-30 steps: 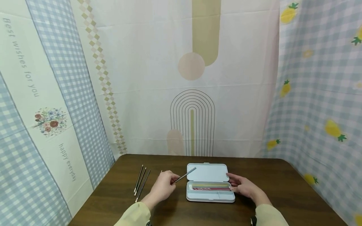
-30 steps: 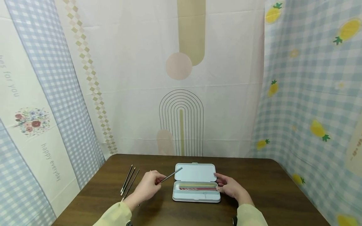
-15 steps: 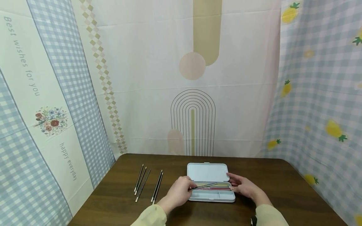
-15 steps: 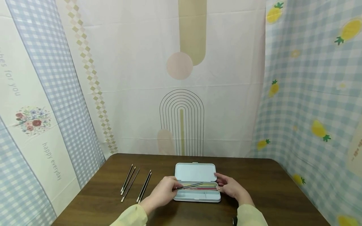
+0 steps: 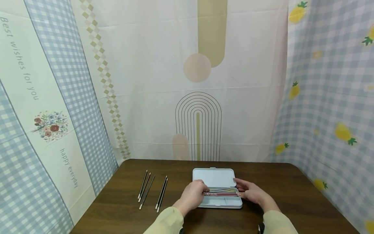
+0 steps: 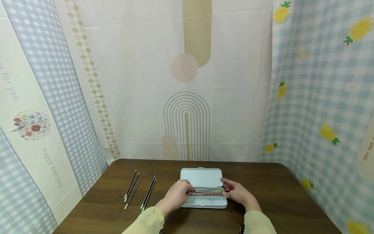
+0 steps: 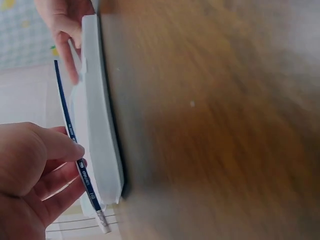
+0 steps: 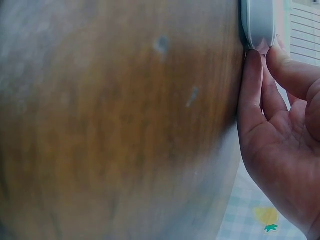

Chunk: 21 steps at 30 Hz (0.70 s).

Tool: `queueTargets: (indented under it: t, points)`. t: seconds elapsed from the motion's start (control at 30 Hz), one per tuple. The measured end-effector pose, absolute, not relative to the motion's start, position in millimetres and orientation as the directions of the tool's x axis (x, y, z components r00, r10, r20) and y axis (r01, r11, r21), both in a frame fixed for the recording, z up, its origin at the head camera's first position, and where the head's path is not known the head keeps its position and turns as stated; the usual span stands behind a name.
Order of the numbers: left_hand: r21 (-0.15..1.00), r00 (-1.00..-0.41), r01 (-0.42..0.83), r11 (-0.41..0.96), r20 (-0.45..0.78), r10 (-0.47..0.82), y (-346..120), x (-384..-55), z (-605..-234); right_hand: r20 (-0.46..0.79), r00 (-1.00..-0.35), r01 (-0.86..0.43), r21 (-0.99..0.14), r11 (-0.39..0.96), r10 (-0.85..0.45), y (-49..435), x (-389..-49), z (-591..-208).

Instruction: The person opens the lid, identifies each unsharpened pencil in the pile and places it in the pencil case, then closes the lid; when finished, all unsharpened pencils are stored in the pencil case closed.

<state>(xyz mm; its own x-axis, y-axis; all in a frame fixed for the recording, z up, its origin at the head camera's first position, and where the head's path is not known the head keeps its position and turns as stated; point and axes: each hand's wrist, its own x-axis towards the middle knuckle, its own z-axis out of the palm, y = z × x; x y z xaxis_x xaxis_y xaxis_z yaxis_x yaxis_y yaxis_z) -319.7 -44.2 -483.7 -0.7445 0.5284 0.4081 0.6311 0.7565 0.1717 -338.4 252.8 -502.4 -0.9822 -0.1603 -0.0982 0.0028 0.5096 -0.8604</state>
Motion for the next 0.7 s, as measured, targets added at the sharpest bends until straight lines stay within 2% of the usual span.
queueTargets:
  t: [0.2,0.4,0.7]
  points:
    - [0.104,-0.757,0.608,0.787,0.375,0.536,-29.2,-323.5,-485.6,-0.103,-0.982,0.014,-0.873,0.488,-0.157,251.4,-336.7,-499.6]
    - [0.175,-0.754,0.622,0.763,0.397,0.523,-21.0,-327.8,-489.3,-0.101,-0.982,0.009,-0.868,0.497,-0.157,249.5,-336.2,-500.2]
    - [0.229,-0.720,0.665,0.711,0.449,0.529,-19.0,-333.3,-498.4,-0.086,-0.984,-0.003,-0.870,0.493,-0.157,251.8,-337.3,-501.7]
